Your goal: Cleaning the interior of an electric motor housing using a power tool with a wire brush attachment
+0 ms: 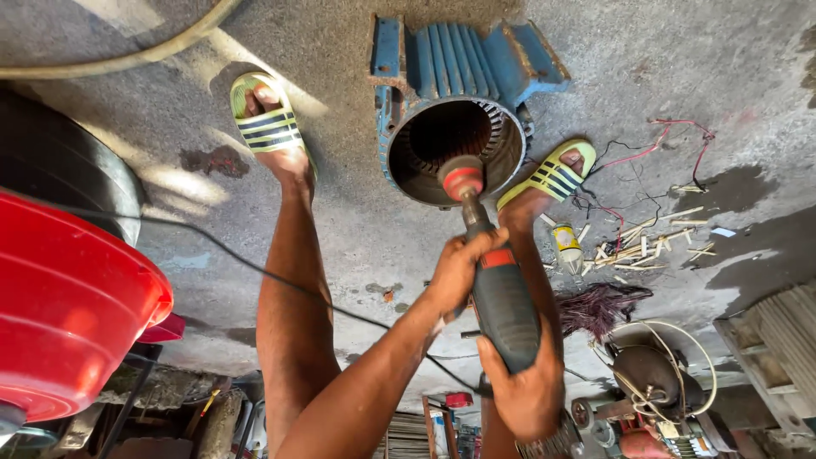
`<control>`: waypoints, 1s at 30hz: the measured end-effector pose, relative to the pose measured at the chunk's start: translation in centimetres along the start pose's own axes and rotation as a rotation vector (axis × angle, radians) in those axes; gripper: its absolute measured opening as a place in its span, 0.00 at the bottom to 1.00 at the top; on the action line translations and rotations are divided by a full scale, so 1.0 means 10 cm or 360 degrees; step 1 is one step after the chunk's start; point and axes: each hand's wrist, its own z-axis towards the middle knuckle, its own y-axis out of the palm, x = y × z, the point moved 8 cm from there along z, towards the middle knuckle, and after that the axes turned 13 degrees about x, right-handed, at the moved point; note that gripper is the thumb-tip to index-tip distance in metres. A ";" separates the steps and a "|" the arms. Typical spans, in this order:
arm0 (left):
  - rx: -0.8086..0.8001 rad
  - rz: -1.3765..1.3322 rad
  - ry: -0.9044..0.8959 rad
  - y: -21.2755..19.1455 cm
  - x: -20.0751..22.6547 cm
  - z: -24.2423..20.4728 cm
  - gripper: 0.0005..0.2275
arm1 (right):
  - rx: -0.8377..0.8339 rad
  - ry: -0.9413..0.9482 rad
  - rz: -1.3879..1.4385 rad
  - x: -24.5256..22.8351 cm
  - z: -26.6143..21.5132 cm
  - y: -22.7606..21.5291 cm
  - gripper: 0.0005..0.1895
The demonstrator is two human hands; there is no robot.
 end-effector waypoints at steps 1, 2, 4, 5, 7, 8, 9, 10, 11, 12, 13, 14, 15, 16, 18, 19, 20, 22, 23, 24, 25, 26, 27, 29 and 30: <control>-0.0002 0.0008 0.0000 0.01 0.05 -0.02 0.16 | 0.0004 0.0005 0.0005 -0.03 0.01 0.02 0.34; 0.0041 0.0056 -0.0025 -0.01 0.10 -0.03 0.16 | 0.0019 -0.0035 0.0091 -0.09 0.03 0.04 0.32; 0.0085 0.0109 -0.0046 -0.04 0.11 -0.04 0.16 | 0.0036 -0.0075 0.0184 -0.12 0.01 0.04 0.29; -0.0010 0.0040 -0.0037 -0.01 0.09 -0.06 0.15 | 0.0075 -0.0106 0.0155 -0.09 -0.04 0.00 0.34; -0.0090 -0.0031 -0.0079 0.03 -0.04 -0.14 0.14 | 0.0090 -0.0099 0.0098 -0.01 -0.15 -0.10 0.38; -0.0122 -0.0003 -0.0053 0.07 -0.04 -0.12 0.14 | 0.0075 -0.0100 0.0143 0.01 -0.13 -0.10 0.39; -0.0155 0.0025 -0.0028 0.11 -0.03 -0.11 0.14 | 0.0060 -0.0100 0.0187 0.02 -0.11 -0.11 0.39; -0.0160 0.0027 -0.0016 0.15 -0.01 0.00 0.14 | 0.0067 -0.0109 0.0193 -0.04 0.00 -0.10 0.39; -0.0130 0.0083 0.0029 0.17 0.01 0.12 0.15 | 0.0074 -0.0176 0.0233 -0.13 0.11 -0.10 0.35; -0.0096 0.0141 0.0052 0.16 -0.01 0.19 0.16 | 0.0074 -0.0225 0.0261 -0.21 0.16 -0.11 0.31; -0.0096 0.0143 0.0041 0.15 -0.02 0.13 0.16 | 0.0073 -0.0215 0.0256 -0.20 0.11 -0.12 0.31; -0.0099 0.0141 0.0060 0.15 0.00 0.10 0.15 | 0.0068 -0.0219 0.0257 -0.20 0.10 -0.12 0.32; -0.0102 0.0139 0.0079 0.15 0.03 0.08 0.14 | 0.0063 -0.0222 0.0258 -0.20 0.10 -0.11 0.34; -0.0094 0.0138 0.0058 0.12 0.04 -0.02 0.14 | 0.0051 -0.0206 0.0248 -0.15 0.03 -0.11 0.34; -0.0060 0.0085 0.0026 0.06 0.05 -0.21 0.13 | 0.0031 -0.0146 0.0226 -0.03 -0.13 -0.12 0.34; -0.0049 0.0084 0.0004 0.01 0.00 -0.25 0.13 | 0.0016 -0.0129 0.0215 -0.04 -0.19 -0.13 0.34; -0.0002 0.0053 0.0015 -0.04 0.01 -0.24 0.13 | 0.0007 -0.0098 0.0198 -0.05 -0.19 -0.10 0.33; 0.0038 0.0023 0.0023 -0.08 0.07 -0.20 0.12 | 0.0004 -0.0064 0.0177 -0.12 -0.14 -0.06 0.32; 0.0138 0.0114 0.0012 -0.12 0.10 -0.15 0.14 | -0.0046 0.0019 0.0253 -0.15 -0.09 0.00 0.28; 0.0249 0.0202 0.0002 -0.18 0.14 -0.11 0.15 | -0.0107 0.0100 0.0332 -0.18 -0.05 0.07 0.24; 0.0252 0.0199 0.0001 -0.17 0.13 -0.09 0.15 | -0.0111 0.0100 0.0331 -0.18 -0.04 0.07 0.24; 0.0221 0.0178 -0.0005 -0.14 0.10 -0.07 0.16 | -0.0073 0.0058 0.0328 -0.19 -0.05 0.06 0.24; 0.0189 0.0156 -0.0012 -0.12 0.08 -0.05 0.16 | -0.0035 0.0016 0.0326 -0.20 -0.05 0.04 0.24; 0.0107 0.0188 0.0013 -0.02 0.14 -0.22 0.14 | -0.0018 -0.0012 0.0333 0.00 -0.13 -0.04 0.25; 0.0023 0.0218 -0.0009 0.05 0.10 -0.35 0.14 | -0.0008 -0.0007 0.0308 0.11 -0.22 -0.13 0.27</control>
